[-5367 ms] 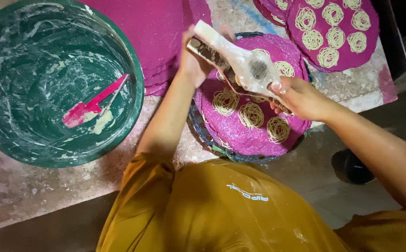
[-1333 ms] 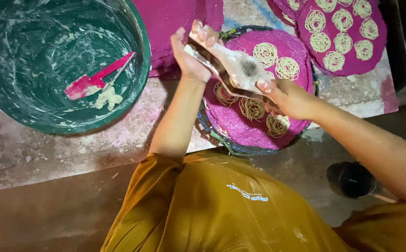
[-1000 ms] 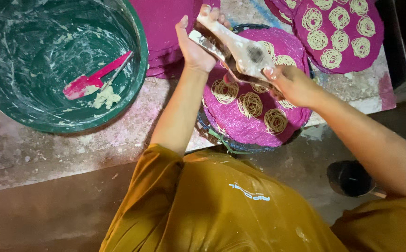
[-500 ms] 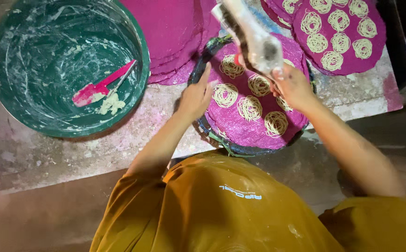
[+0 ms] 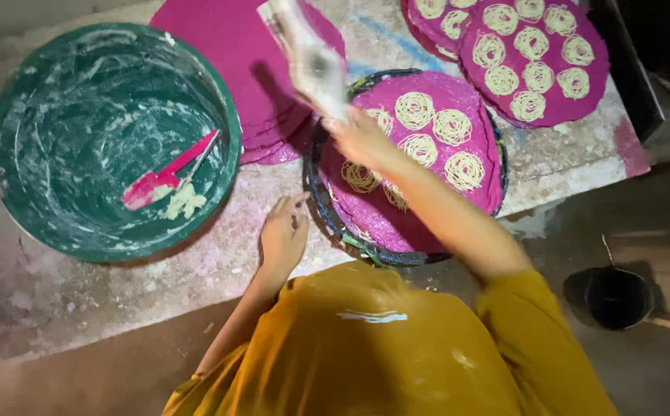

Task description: The person uses a handheld extruder to press dough into spiral shapes onto a pink mat inside a basket. They repeatedly load dough into the extruder from a green bowl and extrude multiple spirals, then move the mat to a drying rack.

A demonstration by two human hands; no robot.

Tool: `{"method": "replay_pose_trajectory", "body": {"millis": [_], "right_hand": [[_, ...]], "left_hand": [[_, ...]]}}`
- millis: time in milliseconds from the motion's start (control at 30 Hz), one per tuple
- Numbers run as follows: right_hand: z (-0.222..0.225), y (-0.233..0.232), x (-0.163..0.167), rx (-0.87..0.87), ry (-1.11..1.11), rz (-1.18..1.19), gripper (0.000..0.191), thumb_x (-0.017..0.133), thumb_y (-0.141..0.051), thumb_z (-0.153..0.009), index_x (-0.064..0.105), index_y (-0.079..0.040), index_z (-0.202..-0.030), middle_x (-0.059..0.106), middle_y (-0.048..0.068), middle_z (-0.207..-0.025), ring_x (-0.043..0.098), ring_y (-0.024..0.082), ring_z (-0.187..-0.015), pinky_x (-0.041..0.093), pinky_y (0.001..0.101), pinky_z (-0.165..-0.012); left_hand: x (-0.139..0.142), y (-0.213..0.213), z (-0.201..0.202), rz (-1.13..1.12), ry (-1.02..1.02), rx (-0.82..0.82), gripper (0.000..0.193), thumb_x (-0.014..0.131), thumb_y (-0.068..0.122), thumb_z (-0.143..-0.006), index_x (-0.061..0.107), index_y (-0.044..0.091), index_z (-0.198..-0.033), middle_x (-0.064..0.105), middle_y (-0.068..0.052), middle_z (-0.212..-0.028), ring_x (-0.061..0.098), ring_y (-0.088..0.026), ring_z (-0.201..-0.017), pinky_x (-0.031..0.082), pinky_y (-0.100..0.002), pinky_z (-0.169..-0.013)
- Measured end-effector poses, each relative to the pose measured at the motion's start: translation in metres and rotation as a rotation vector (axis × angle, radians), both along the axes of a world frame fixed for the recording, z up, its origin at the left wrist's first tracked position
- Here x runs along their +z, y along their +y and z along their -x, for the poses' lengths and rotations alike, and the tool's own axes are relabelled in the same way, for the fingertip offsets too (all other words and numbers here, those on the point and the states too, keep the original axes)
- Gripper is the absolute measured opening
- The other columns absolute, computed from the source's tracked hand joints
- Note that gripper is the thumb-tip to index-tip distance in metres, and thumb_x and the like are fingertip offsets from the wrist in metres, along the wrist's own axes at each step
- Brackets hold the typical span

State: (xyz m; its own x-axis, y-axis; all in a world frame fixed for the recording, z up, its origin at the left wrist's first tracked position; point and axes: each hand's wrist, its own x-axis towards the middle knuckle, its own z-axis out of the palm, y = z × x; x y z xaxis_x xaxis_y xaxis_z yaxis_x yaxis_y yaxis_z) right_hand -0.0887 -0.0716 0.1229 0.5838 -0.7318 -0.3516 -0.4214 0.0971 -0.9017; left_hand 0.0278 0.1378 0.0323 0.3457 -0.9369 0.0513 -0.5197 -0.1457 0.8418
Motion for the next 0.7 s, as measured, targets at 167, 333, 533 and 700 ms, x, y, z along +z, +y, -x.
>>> {"method": "replay_pose_trajectory", "body": {"millis": [167,333,533,700], "right_hand": [[-0.106,-0.002,-0.002,0.062,0.22,0.482,0.063,0.069,-0.054,-0.086,0.067,-0.003,-0.123,0.072,0.024,-0.119,0.069,0.039,-0.11,0.054,0.05,-0.094],[-0.09,0.011,-0.02,0.137,-0.086,0.861,0.071,0.077,-0.047,-0.092,0.055,-0.001,-0.14,0.057,0.028,-0.133,0.052,0.045,-0.126,0.04,0.0505,-0.109],[0.126,-0.016,-0.032,-0.382,0.255,0.836,0.038,0.075,-0.017,-0.089,0.067,-0.007,-0.126,0.062,0.022,-0.124,0.057,0.038,-0.117,0.045,0.0462,-0.1],[0.256,0.006,-0.064,-0.384,0.793,1.138,0.019,0.075,-0.018,-0.095,0.079,-0.006,-0.11,0.066,0.025,-0.11,0.056,0.043,-0.112,0.045,0.0522,-0.097]], "left_hand": [[0.011,-0.013,0.006,0.103,0.048,-0.175,0.04,0.059,0.003,-0.086,0.066,0.007,-0.125,0.065,-0.017,-0.113,0.067,-0.029,-0.097,0.057,-0.038,-0.079],[0.012,-0.037,-0.002,0.147,-0.077,-0.233,0.035,0.058,0.003,-0.089,0.064,0.003,-0.124,0.066,-0.019,-0.12,0.062,-0.035,-0.11,0.05,-0.042,-0.096],[0.001,-0.059,-0.011,0.049,-0.484,-0.134,0.038,0.066,0.014,-0.086,0.068,0.004,-0.123,0.057,-0.025,-0.133,0.048,-0.043,-0.126,0.041,-0.053,-0.104],[-0.016,-0.08,-0.005,0.045,-0.627,-0.132,0.042,0.07,0.017,-0.081,0.069,0.003,-0.121,0.054,-0.024,-0.137,0.044,-0.042,-0.132,0.039,-0.057,-0.103]]}}
